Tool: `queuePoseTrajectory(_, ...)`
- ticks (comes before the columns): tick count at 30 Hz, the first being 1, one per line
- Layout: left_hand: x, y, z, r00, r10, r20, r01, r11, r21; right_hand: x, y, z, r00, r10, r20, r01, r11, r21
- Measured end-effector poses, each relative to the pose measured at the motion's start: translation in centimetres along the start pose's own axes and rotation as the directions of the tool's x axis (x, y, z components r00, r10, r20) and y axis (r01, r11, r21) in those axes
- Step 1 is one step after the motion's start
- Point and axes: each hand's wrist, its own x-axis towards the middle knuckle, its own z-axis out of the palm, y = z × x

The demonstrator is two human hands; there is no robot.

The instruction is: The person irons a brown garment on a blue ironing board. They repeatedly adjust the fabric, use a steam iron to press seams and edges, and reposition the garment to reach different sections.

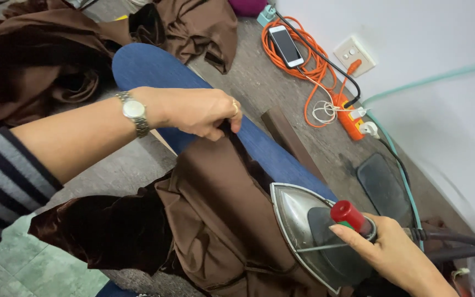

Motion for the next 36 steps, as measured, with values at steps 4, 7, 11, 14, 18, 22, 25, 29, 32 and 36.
queuePoseTrajectory(4,0.3,-0.1,0.2,0.999,-0.026,-0.019,0.026,1.000,-0.015,0.1,0.6,0.1,0.999,-0.053,0.001,0.053,0.999,-0.009)
queuePoseTrajectory(7,0.4,-0.2,0.2,1.000,0.000,-0.029,0.000,1.000,0.023,0.2,0.9,0.3,0.998,-0.060,-0.004,0.060,0.998,-0.022)
queuePoseTrajectory(11,0.8,-0.4,0.2,0.999,0.037,-0.031,-0.034,0.995,0.098,-0.1,-0.1,0.1,1.000,-0.004,0.006,0.004,1.000,0.005)
queuePoseTrajectory(14,1.2,-0.6,0.3,0.986,0.152,-0.065,-0.143,0.981,0.132,0.0,0.2,0.0,1.000,0.013,0.012,-0.013,1.000,-0.010)
queuePoseTrajectory(18,1.9,-0.5,0.4,0.950,0.295,-0.103,-0.275,0.947,0.167,0.2,0.7,0.1,1.000,-0.014,0.004,0.014,1.000,-0.009)
queuePoseTrajectory(22,1.7,0.4,0.3,0.988,0.143,-0.067,-0.139,0.989,0.058,0.1,0.6,0.2,0.999,-0.048,-0.003,0.048,0.999,0.025)
queuePoseTrajectory(25,1.8,0.2,0.5,0.985,0.159,-0.065,-0.153,0.984,0.090,0.0,0.4,0.1,0.999,-0.033,0.008,0.033,0.999,0.009)
queuePoseTrajectory(29,1.9,0.3,0.6,0.985,0.163,-0.055,-0.156,0.982,0.108,-0.1,0.3,0.1,1.000,-0.009,0.016,0.008,0.999,0.047)
queuePoseTrajectory(32,2.0,0.4,0.7,0.987,0.151,-0.046,-0.145,0.983,0.111,-0.2,0.0,0.0,1.000,0.016,0.018,-0.017,0.999,0.038)
queuePoseTrajectory(36,2.7,0.0,1.2,0.996,0.090,-0.024,-0.085,0.986,0.146,0.2,1.0,0.3,0.997,-0.075,-0.004,0.076,0.994,0.076)
